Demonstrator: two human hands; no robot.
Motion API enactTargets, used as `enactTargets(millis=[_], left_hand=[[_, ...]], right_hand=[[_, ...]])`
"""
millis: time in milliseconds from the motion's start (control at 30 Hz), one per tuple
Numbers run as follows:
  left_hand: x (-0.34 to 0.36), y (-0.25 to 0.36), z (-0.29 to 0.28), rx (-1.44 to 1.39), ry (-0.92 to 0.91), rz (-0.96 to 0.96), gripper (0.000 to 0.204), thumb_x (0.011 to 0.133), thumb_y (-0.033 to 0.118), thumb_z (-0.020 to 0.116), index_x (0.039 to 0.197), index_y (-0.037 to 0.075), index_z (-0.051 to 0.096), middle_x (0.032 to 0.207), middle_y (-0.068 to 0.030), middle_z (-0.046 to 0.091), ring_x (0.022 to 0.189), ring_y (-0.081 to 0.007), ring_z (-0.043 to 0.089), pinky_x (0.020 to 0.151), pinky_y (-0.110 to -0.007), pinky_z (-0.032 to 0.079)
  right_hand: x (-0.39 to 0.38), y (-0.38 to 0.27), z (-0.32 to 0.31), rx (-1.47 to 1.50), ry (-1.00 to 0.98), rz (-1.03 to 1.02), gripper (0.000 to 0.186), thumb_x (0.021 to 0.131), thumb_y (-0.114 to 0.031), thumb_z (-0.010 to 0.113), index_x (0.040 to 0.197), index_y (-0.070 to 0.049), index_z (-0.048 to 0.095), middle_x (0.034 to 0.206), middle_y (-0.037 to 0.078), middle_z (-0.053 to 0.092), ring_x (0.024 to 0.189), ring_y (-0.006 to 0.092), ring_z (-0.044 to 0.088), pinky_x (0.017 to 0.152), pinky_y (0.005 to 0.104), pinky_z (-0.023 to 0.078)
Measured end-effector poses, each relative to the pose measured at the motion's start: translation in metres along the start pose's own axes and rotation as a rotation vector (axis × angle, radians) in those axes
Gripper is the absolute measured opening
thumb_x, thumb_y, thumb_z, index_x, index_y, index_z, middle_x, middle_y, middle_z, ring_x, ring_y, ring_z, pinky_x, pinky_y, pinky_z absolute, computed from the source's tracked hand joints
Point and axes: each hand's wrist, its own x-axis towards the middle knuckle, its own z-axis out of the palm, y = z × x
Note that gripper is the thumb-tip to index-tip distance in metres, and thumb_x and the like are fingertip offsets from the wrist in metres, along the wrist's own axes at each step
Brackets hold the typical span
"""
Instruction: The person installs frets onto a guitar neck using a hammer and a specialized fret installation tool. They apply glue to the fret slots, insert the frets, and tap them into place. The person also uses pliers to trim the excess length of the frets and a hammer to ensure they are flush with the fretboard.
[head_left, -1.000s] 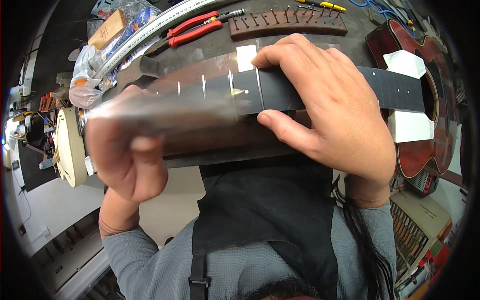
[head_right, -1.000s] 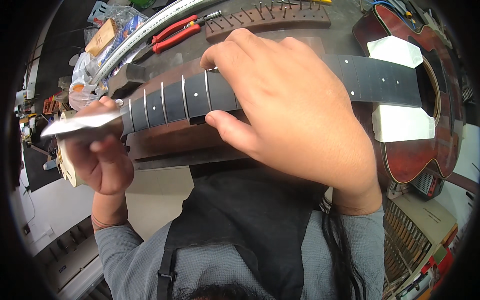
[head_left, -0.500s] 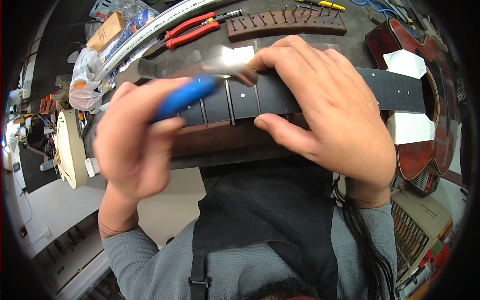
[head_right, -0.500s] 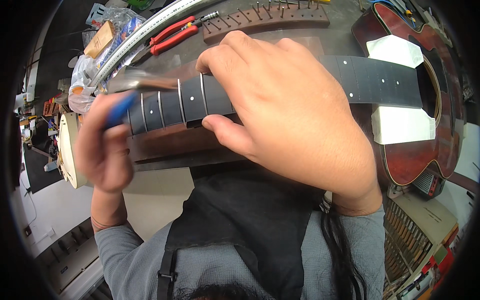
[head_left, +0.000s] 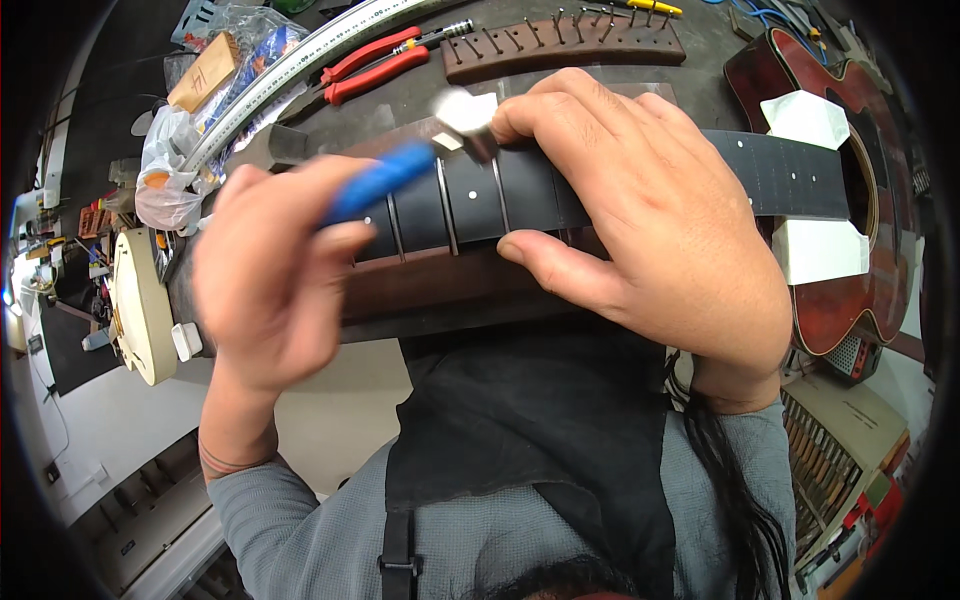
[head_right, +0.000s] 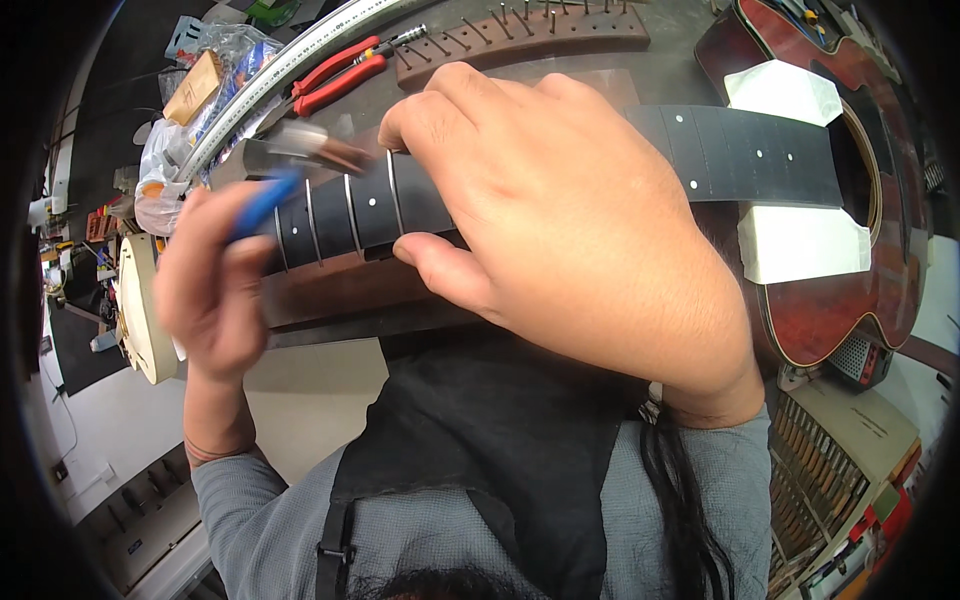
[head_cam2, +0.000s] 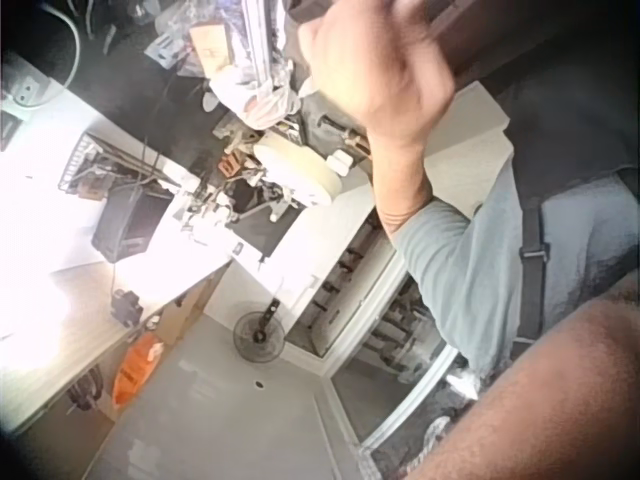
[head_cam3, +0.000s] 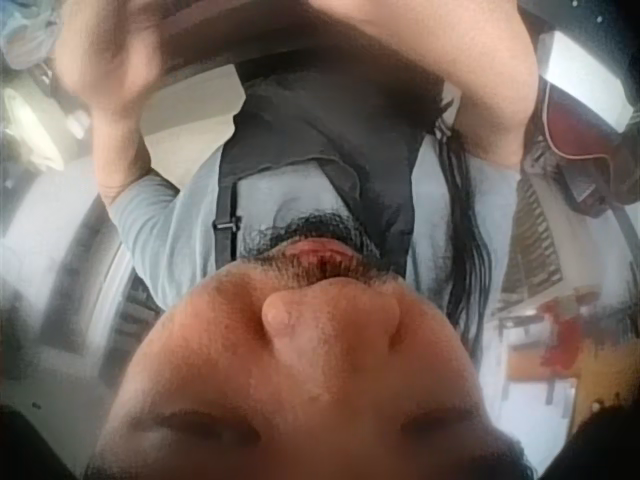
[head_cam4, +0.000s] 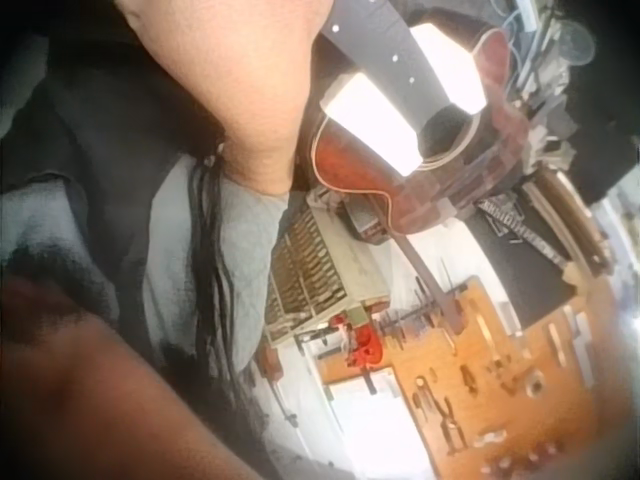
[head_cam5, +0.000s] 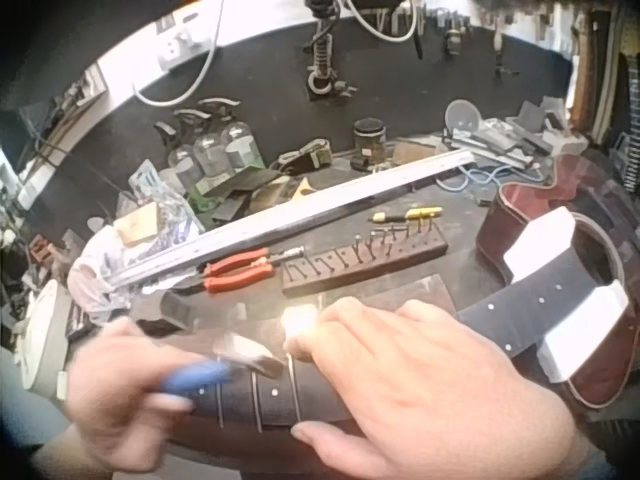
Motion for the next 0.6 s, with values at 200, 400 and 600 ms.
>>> enactTargets(millis=[200, 400, 600], left_hand=[[0.006, -0.003, 0.0, 0.192, -0.212, 0.1, 0.03, 0.113, 0.015, 0.064, 0.137, -0.004, 0.065, 0.102, -0.008, 0.073, 0.081, -0.0137, 0.064, 0.076, -0.029, 0.047], [0.005, -0.003, -0.003, 0.118, -0.157, 0.072, 0.028, 0.109, 0.014, 0.069, 0.126, -0.008, 0.072, 0.109, -0.0181, 0.077, 0.086, -0.0187, 0.068, 0.077, -0.029, 0.049], [-0.004, 0.004, 0.0, 0.019, -0.083, -0.111, 0.024, 0.105, 0.011, 0.071, 0.121, -0.007, 0.073, 0.101, -0.0177, 0.076, 0.08, -0.0208, 0.068, 0.075, -0.03, 0.048]], right_hand=[[0.001, -0.001, 0.0, -0.003, -0.003, 0.006, 0.057, 0.079, -0.023, 0.085, 0.129, -0.008, 0.064, 0.123, 0.009, 0.066, 0.108, 0.0319, 0.065, 0.091, 0.0402, 0.047], [0.001, 0.0, -0.001, -0.005, -0.014, 0.006, 0.057, 0.078, -0.022, 0.085, 0.129, -0.008, 0.064, 0.122, 0.009, 0.066, 0.108, 0.0319, 0.065, 0.091, 0.0398, 0.047], [0.001, -0.001, -0.001, 0.0, -0.012, 0.006, 0.057, 0.079, -0.022, 0.085, 0.129, -0.007, 0.063, 0.122, 0.009, 0.066, 0.108, 0.0323, 0.065, 0.091, 0.0401, 0.047]])
